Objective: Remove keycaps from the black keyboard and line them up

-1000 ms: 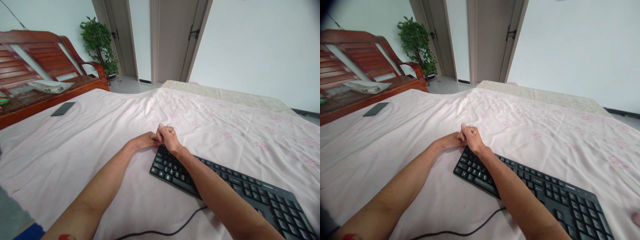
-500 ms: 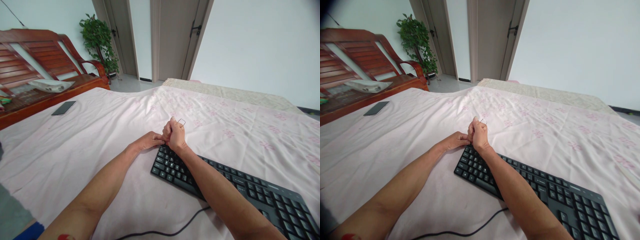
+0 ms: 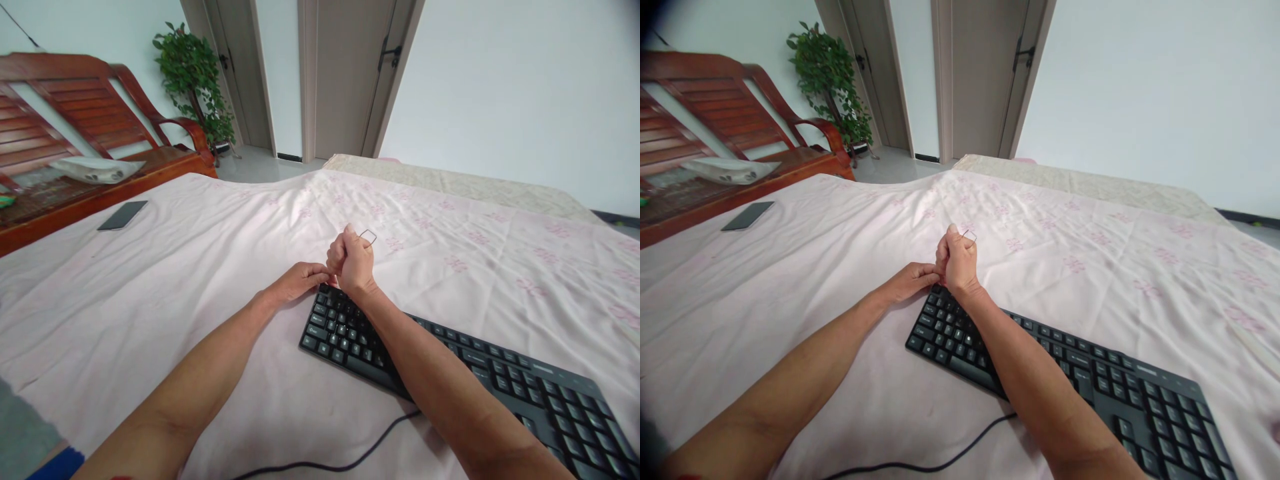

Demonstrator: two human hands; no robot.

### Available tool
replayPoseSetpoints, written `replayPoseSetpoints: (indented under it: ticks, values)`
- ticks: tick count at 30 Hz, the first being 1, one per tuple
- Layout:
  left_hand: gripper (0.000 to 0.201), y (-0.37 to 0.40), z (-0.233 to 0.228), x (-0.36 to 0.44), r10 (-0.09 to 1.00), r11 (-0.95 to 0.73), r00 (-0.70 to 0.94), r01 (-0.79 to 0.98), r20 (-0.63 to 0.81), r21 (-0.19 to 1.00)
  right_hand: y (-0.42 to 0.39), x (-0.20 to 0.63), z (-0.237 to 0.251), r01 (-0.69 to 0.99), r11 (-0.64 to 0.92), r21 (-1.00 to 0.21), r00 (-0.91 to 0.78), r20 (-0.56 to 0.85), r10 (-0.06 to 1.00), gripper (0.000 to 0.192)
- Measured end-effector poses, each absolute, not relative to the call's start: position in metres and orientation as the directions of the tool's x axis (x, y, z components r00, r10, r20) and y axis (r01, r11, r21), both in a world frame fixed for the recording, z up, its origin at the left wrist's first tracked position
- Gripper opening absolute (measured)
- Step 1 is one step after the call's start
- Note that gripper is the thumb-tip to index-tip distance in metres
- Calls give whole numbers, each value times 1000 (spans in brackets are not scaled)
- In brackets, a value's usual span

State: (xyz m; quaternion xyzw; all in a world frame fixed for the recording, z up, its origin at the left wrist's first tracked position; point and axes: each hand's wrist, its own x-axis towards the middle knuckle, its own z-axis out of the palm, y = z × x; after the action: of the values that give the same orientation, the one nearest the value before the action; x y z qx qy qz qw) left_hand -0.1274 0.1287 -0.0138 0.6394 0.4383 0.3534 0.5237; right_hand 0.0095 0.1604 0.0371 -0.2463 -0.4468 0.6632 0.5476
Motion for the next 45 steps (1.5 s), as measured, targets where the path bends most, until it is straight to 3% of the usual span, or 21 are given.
replayPoseSetpoints:
  ticks: [6, 12, 18, 23, 27, 31, 35, 40, 45]
  values:
    - [41, 128, -12, -140, 901, -27, 433, 143, -38, 989, 169, 17, 43, -582, 42, -812, -160, 164, 973, 58]
    - [31, 125, -12, -140, 926, -41, 371, 276, -67, 960, 171, 29, 61, -610, 129, -782, -54, 204, 978, 57]
    - [26, 124, -15, -135, 945, -60, 326, 261, -30, 963, 167, 44, 86, -627, 179, -758, -16, 243, 970, 56]
    - [25, 133, -19, -134, 989, -42, 150, 202, 11, 979, 159, 69, 87, -623, 144, -769, -55, 226, 972, 55]
    - [23, 158, -20, -127, 991, -127, 20, 388, 130, 913, 154, 94, 67, -598, 118, -793, -65, 194, 979, 52]
    - [14, 189, -22, -111, 951, -306, 171, 625, 256, 718, 156, 113, 45, -538, 135, -832, -2, 161, 987, 50]
    - [16, 211, -23, -98, 931, -365, 269, 711, 246, 601, 163, 120, 31, -479, 167, -862, 53, 161, 985, 48]
    - [23, 222, -21, -96, 914, -401, 347, 688, 211, 605, 164, 121, 24, -257, 212, -943, 68, 202, 977, 56]
    - [33, 219, -23, -100, 926, -368, 319, 639, 203, 675, 166, 126, 20, -29, 175, -984, -5, 175, 985, 68]
